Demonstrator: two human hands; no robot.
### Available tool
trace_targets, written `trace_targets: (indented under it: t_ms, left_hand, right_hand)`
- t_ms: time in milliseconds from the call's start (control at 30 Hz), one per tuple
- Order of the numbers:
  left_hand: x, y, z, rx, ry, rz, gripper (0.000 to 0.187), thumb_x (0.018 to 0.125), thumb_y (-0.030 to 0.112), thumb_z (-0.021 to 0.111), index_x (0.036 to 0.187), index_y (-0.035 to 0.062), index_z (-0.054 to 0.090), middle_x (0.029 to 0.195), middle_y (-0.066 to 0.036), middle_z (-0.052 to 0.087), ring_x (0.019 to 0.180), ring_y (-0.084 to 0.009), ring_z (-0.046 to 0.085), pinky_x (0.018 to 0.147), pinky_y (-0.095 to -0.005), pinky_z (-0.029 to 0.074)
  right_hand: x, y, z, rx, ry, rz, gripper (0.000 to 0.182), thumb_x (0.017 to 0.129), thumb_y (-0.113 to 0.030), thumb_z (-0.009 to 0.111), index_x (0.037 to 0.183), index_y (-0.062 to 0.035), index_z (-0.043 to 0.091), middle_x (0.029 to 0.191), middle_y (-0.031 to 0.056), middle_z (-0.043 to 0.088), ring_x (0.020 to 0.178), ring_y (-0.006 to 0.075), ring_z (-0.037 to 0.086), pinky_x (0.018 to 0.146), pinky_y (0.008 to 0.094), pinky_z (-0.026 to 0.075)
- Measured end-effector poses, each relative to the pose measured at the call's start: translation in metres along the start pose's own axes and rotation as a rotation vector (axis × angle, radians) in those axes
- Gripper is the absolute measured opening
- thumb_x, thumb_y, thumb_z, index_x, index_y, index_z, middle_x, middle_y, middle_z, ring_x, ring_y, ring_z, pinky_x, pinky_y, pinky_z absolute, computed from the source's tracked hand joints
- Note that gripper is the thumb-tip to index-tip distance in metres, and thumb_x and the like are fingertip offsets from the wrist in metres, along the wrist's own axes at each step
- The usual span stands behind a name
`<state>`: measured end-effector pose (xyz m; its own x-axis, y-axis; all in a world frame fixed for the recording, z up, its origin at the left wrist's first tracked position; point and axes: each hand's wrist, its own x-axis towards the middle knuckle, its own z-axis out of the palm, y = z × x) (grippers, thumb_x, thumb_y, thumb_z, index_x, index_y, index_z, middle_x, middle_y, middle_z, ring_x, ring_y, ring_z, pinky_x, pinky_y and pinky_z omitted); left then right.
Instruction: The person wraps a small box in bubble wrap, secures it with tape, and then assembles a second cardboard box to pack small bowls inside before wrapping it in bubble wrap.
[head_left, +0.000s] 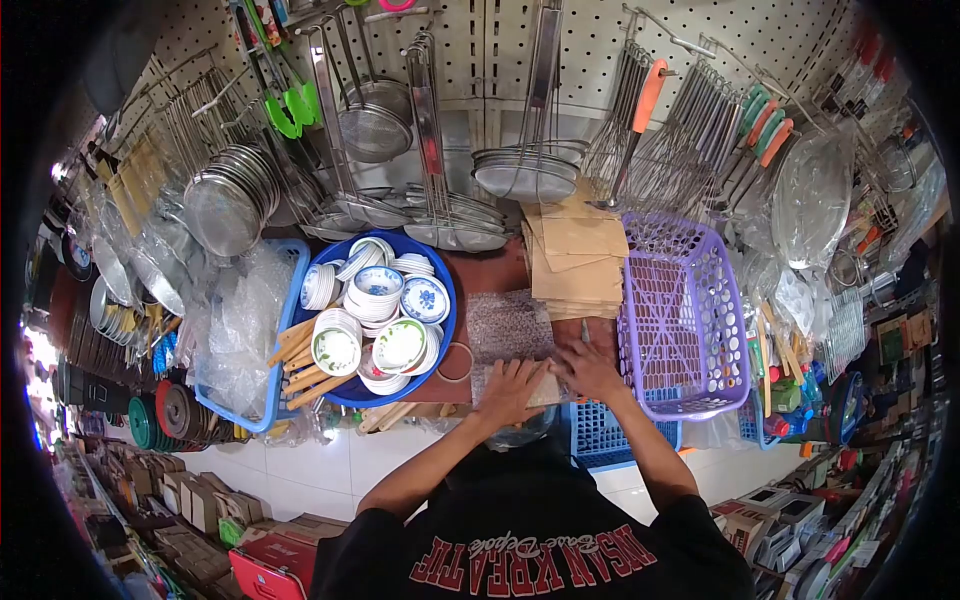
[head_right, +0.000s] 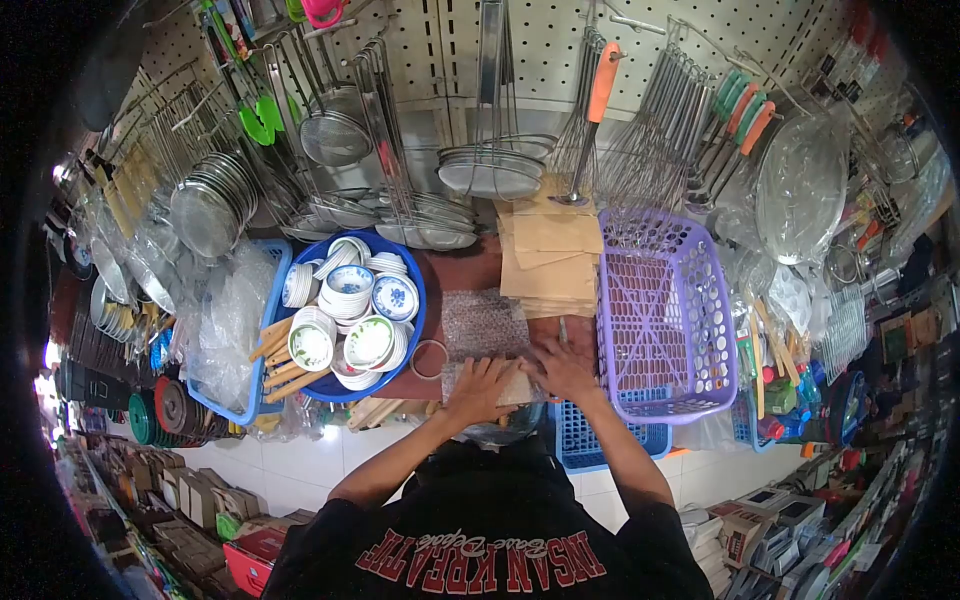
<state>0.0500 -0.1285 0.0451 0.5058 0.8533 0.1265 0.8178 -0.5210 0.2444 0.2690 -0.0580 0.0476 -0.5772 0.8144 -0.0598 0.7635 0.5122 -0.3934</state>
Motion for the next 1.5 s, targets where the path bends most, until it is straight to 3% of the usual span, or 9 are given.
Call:
trace_targets:
  t_ms: [133,200,300,400,700,900,967,1267,1500]
  left_hand:
    - [0.002,0.000,0.001,0.046,-0.174,-0.026,0.088,0.080,0.055,0.068,0.149,0.0068,0.041,0.137,-0.015,0.049,0.123,-0.0325,0.046,0.103,-0.0541,0.034]
    - [0.004,0.000,0.006,0.075,-0.330,-0.049,0.085,0.083,0.053,0.066,0.149,0.0063,0.041,0.143,-0.017,0.047,0.129,-0.0339,0.044,0.106,-0.0548,0.033]
    - [0.000,-0.001,0.009,0.105,-0.193,-0.073,0.080,0.084,0.045,0.063,0.149,0.0060,0.041,0.150,-0.019,0.042,0.139,-0.0362,0.036,0.110,-0.0558,0.029]
    - [0.002,0.001,0.007,0.053,-0.336,-0.123,0.078,0.082,0.038,0.063,0.149,0.0051,0.041,0.153,-0.021,0.039,0.144,-0.0366,0.032,0.111,-0.0560,0.027]
    - [-0.004,-0.011,0.009,-0.050,-0.209,-0.113,0.097,0.072,0.051,0.073,0.144,-0.0060,0.041,0.145,-0.022,0.045,0.135,-0.0358,0.043,0.113,-0.0484,0.027]
    - [-0.026,-0.025,-0.005,-0.151,-0.010,-0.170,0.098,0.069,0.055,0.077,0.141,-0.0022,0.044,0.132,-0.020,0.050,0.121,-0.0364,0.050,0.106,-0.0498,0.035]
    - [-0.029,-0.027,-0.004,-0.180,0.000,-0.166,0.099,0.069,0.055,0.079,0.142,-0.0015,0.044,0.132,-0.020,0.049,0.124,-0.0377,0.049,0.106,-0.0517,0.036]
    - [-0.032,-0.029,-0.003,-0.190,0.073,-0.151,0.097,0.068,0.058,0.079,0.138,-0.0027,0.048,0.131,-0.019,0.049,0.118,-0.0365,0.051,0.102,-0.0496,0.038]
    - [-0.032,-0.030,-0.001,-0.076,0.060,-0.117,0.098,0.067,0.059,0.078,0.137,-0.0020,0.049,0.132,-0.018,0.050,0.121,-0.0335,0.047,0.103,-0.0517,0.036]
  right_hand:
    - [0.005,-0.035,-0.007,0.224,0.324,-0.023,0.057,0.095,-0.034,0.062,0.145,-0.0107,0.048,0.136,0.0239,0.052,0.124,0.0437,0.053,0.105,0.0519,0.043]
    - [0.006,-0.060,0.003,0.299,0.281,-0.099,0.058,0.095,-0.033,0.063,0.145,-0.0083,0.047,0.138,0.0233,0.051,0.125,0.0421,0.052,0.107,0.0513,0.041]
    - [0.001,-0.076,0.022,0.250,0.249,-0.175,0.059,0.095,-0.033,0.062,0.146,-0.0078,0.046,0.140,0.0223,0.049,0.128,0.0401,0.049,0.110,0.0499,0.038]
    - [-0.001,-0.073,0.031,0.175,0.218,-0.173,0.064,0.094,-0.039,0.061,0.149,-0.0105,0.043,0.142,0.0219,0.048,0.130,0.0401,0.046,0.112,0.0488,0.035]
    - [-0.004,-0.060,0.027,0.035,0.132,-0.150,0.080,0.091,-0.054,0.060,0.154,-0.0123,0.034,0.135,0.0208,0.053,0.125,0.0389,0.049,0.108,0.0504,0.036]
    - [-0.004,-0.065,0.012,0.006,0.069,-0.191,0.095,0.080,-0.063,0.068,0.152,-0.0086,0.036,0.133,0.0194,0.054,0.125,0.0380,0.049,0.108,0.0487,0.037]
    - [-0.004,-0.059,0.010,0.048,0.011,-0.200,0.098,0.077,-0.064,0.071,0.150,-0.0071,0.038,0.134,0.0193,0.053,0.126,0.0378,0.049,0.109,0.0481,0.037]
    - [-0.008,-0.041,0.006,0.090,0.019,-0.284,0.093,0.073,-0.056,0.078,0.145,-0.0072,0.045,0.134,0.0175,0.052,0.128,0.0375,0.049,0.108,0.0475,0.040]
    - [-0.008,-0.048,-0.001,-0.128,0.084,-0.320,0.091,0.070,-0.053,0.080,0.143,-0.0106,0.049,0.128,0.0140,0.055,0.118,0.0335,0.052,0.107,0.0477,0.037]
